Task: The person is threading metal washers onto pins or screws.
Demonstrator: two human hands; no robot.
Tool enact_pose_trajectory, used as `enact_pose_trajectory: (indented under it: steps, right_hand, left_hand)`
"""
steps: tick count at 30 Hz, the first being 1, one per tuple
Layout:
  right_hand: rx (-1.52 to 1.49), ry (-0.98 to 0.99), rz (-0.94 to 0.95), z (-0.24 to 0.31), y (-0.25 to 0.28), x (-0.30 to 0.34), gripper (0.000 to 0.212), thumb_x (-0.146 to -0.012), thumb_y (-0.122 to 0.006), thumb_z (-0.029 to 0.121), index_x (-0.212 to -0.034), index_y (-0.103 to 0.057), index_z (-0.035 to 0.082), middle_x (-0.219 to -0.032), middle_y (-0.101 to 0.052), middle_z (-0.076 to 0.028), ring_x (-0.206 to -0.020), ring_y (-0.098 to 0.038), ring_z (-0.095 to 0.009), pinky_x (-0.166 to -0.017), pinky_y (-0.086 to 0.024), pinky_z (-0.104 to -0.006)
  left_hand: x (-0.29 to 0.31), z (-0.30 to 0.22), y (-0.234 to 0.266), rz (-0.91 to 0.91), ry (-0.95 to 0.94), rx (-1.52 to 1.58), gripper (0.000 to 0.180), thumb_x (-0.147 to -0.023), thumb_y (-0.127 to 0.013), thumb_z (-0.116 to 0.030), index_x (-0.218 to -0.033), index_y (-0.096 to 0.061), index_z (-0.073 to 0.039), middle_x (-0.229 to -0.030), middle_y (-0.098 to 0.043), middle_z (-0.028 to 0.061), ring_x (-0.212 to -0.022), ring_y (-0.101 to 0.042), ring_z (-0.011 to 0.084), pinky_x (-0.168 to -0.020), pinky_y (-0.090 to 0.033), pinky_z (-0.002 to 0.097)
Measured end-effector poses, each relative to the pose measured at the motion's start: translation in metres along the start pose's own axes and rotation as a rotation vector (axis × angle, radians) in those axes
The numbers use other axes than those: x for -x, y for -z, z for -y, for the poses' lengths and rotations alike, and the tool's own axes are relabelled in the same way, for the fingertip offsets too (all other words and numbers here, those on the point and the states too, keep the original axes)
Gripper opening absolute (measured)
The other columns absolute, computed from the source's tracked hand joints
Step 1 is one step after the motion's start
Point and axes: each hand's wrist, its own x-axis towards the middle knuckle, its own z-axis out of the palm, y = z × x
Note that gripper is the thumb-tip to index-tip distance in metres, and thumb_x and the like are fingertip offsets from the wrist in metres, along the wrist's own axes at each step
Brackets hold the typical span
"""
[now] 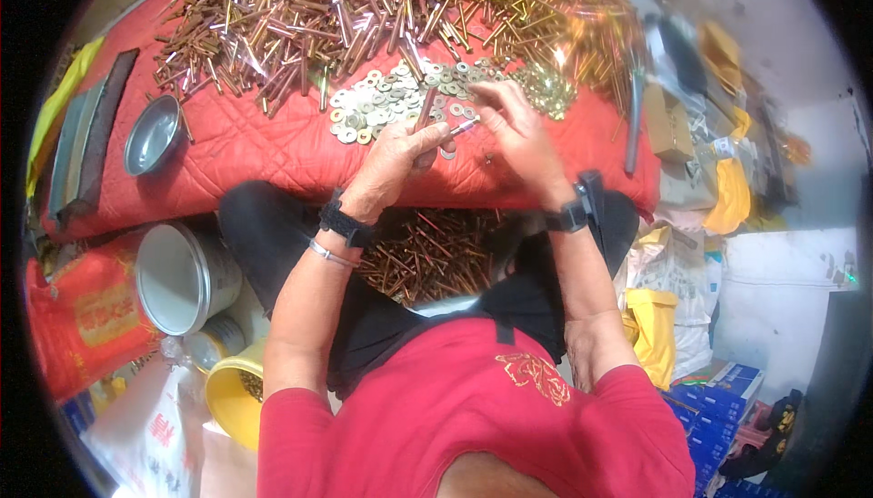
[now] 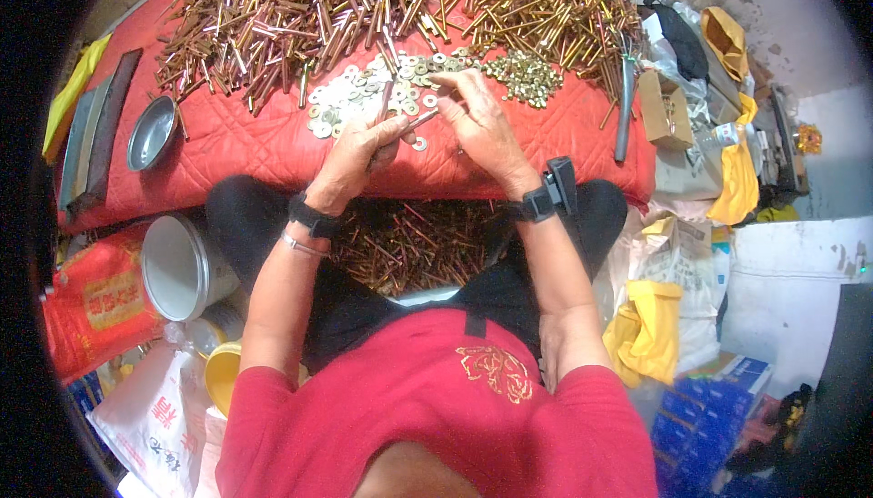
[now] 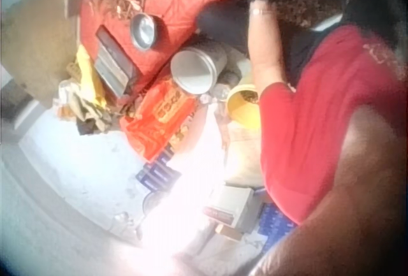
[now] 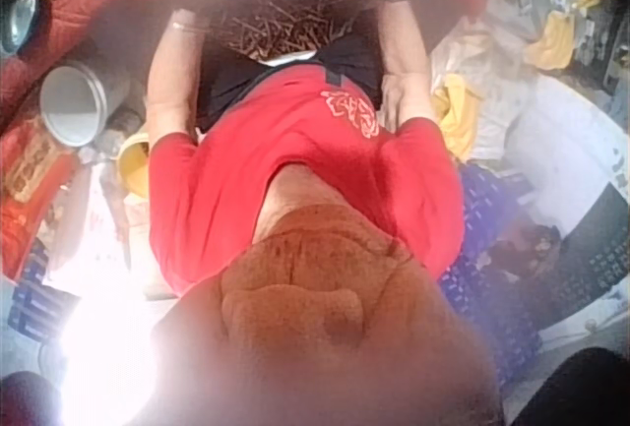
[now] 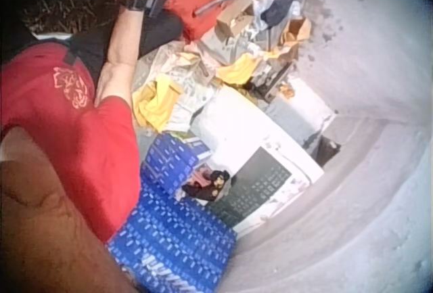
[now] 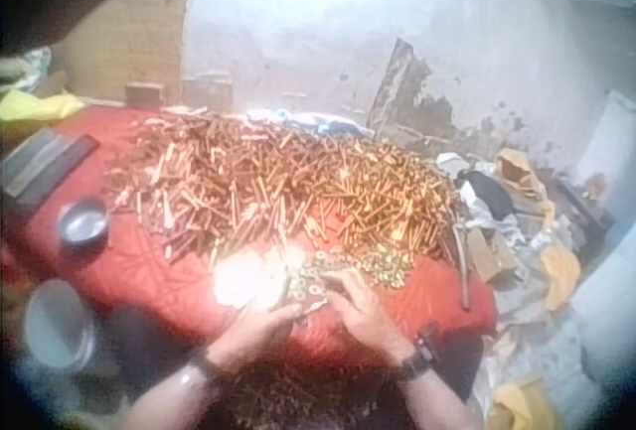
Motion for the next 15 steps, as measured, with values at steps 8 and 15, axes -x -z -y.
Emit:
enact_pose_trajectory:
  steps: [8, 15]
  right_hand:
    - [-0.01, -0.284, -0.065, 0.009, -0.006, -0.001, 0.037, -0.089, -0.058, 0.008, -0.126, -0.052, 0.009, -0.077, -0.058, -0.011, -0.07, -0.058, -0.016, -0.065, -0.047, -0.0325]
    - [0.091, -0.178, -0.027, 0.012, -0.003, 0.001, 0.039, -0.09, -0.059, 0.012, -0.128, -0.051, 0.007, -0.079, -0.059, -0.012, -0.071, -0.059, -0.016, -0.066, -0.047, -0.0307]
  left_hand:
    - [0.002, 0.001, -0.002, -0.022, 0.032, -0.003, 0.026, -0.089, -0.059, -0.028, -0.077, -0.064, -0.006, -0.053, -0.036, -0.009, -0.047, -0.027, 0.0033, -0.044, -0.018, 0.0229]
    - [0.001, 0.005, -0.002, -0.003, 0.043, 0.05, 0.027, -0.089, -0.061, -0.03, -0.078, -0.063, -0.006, -0.053, -0.035, -0.0094, -0.046, -0.027, 0.0028, -0.044, -0.018, 0.0219]
